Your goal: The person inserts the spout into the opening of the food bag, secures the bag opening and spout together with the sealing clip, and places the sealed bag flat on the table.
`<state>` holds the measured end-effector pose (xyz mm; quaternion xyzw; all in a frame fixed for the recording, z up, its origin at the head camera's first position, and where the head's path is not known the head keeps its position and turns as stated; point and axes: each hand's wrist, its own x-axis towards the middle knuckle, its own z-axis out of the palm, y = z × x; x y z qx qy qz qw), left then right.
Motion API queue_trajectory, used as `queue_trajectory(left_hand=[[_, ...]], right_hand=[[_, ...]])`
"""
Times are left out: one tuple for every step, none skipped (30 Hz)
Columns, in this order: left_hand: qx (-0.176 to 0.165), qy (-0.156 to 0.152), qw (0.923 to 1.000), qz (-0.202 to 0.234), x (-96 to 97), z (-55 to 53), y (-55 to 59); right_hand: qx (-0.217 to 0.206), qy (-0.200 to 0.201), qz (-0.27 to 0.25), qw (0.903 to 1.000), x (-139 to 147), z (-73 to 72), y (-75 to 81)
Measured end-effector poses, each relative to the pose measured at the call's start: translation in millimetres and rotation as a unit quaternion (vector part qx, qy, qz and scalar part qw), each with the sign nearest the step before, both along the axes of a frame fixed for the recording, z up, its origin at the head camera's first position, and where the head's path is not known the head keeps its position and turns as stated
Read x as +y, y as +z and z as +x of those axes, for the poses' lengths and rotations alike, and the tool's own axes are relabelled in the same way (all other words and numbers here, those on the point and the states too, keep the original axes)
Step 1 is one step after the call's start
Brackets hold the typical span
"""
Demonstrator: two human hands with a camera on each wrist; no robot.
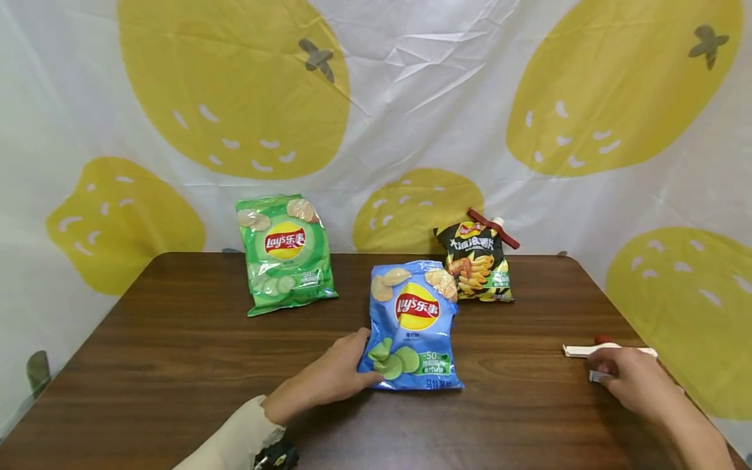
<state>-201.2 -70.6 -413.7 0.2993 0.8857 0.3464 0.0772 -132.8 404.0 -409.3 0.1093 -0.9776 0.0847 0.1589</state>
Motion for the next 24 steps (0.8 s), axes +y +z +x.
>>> queue_trajectory(left_hand=[[0.002, 0.001, 1.0, -0.002, -0.3, 0.1, 0.9], [0.003, 0.002, 1.0, -0.003, -0.7, 0.4, 2.3], [0.0, 0.005, 1.0, -0.008, -1.4, 0.7, 4.6], [-0.007, 0.011, 0.9998, -0.018, -2.4, 1.2, 7.5], [-0.015, 0.017, 0.9993, -0.029, -3.7, 1.7, 11.3], [-0.021, 0.024, 0.9987, -0.039, -5.0, 2.1, 15.6], [-0.021, 0.031, 0.9982, -0.047, -6.6, 2.6, 20.3], [-0.013, 0.037, 0.9981, -0.047, -7.8, 2.7, 24.9], [0.006, 0.043, 0.9981, -0.044, -8.7, 3.0, 29.2], [0.033, 0.047, 0.9979, -0.031, -9.2, 3.5, 33.7], [0.069, 0.048, 0.9964, -0.009, -9.1, 3.7, 37.9], [0.111, 0.049, 0.9925, 0.017, -8.3, 4.1, 42.0], [0.151, 0.05, 0.9864, 0.043, -7.1, 4.8, 46.1], [0.188, 0.05, 0.9785, 0.068, -5.2, 5.4, 49.9], [0.216, 0.049, 0.9711, 0.088, -3.0, 6.8, 54.5], [0.234, 0.047, 0.9654, 0.106, -0.2, 8.4, 59.2], [0.248, 0.043, 0.9604, 0.119, 3.2, 9.8, 63.6], [0.256, 0.039, 0.9573, 0.128, 7.2, 10.9, 67.7], [0.259, 0.033, 0.9562, 0.132, 11.5, 12.4, 71.9], [0.259, 0.026, 0.9561, 0.135, 16.0, 13.7, 75.7], [0.254, 0.016, 0.9573, 0.137, 20.6, 14.9, 79.3], [0.248, 0.005, 0.9589, 0.138, 24.8, 15.8, 82.1], [0.238, -0.006, 0.9613, 0.138, 28.3, 16.7, 84.5], [0.224, -0.016, 0.9646, 0.139, 31.0, 18.0, 86.5]], right_hand=[[-0.007, 0.001, -0.003, 1.0, -1, -0.5, -0.3], [-0.016, 0.001, -0.004, 0.9999, -3, -0.6, -0.3], [-0.027, 0.0, -0.009, 0.9996, -5, -0.3, 0.6], [-0.029, 0.001, -0.01, 0.9995, -7, 0.1, 1.7], [-0.032, 0.003, -0.013, 0.9994, -10, 0.5, 3.4], [-0.037, 0.005, -0.018, 0.9991, -13, 1.1, 5.6], [-0.031, 0.013, -0.02, 0.9993, -16, 1.3, 7.9], [-0.018, 0.021, -0.023, 0.9994, -19, 1.5, 10.1], [-0.002, 0.033, -0.028, 0.9991, -24, 1.6, 12.5], [0.014, 0.044, -0.031, 0.9985, -28, 1.7, 15.5], [0.027, 0.055, -0.034, 0.9975, -34, 1.6, 19.1], [0.041, 0.068, -0.037, 0.9961, -40, 1.0, 22.7], [0.056, 0.083, -0.039, 0.9942, -47, -0.3, 26.5], [0.062, 0.091, -0.043, 0.9929, -55, -1.1, 30.8], [0.063, 0.102, -0.049, 0.9916, -64, -2.1, 35.8], [0.063, 0.113, -0.054, 0.9901, -73, -3.4, 40.8], [0.064, 0.129, -0.063, 0.9876, -83, -5.3, 45.8], [0.065, 0.144, -0.071, 0.9849, -93, -7.2, 50.7], [0.065, 0.161, -0.079, 0.9816, -104, -8.9, 56.0], [0.067, 0.177, -0.088, 0.9779, -115, -10.5, 61.6], [0.066, 0.197, -0.101, 0.9729, -126, -12.5, 67.1], [0.066, 0.217, -0.113, 0.9672, -137, -14.9, 72.5], [0.065, 0.237, -0.125, 0.9612, -149, -17.2, 77.9], [0.064, 0.254, -0.136, 0.9552, -161, -19.6, 83.0]])
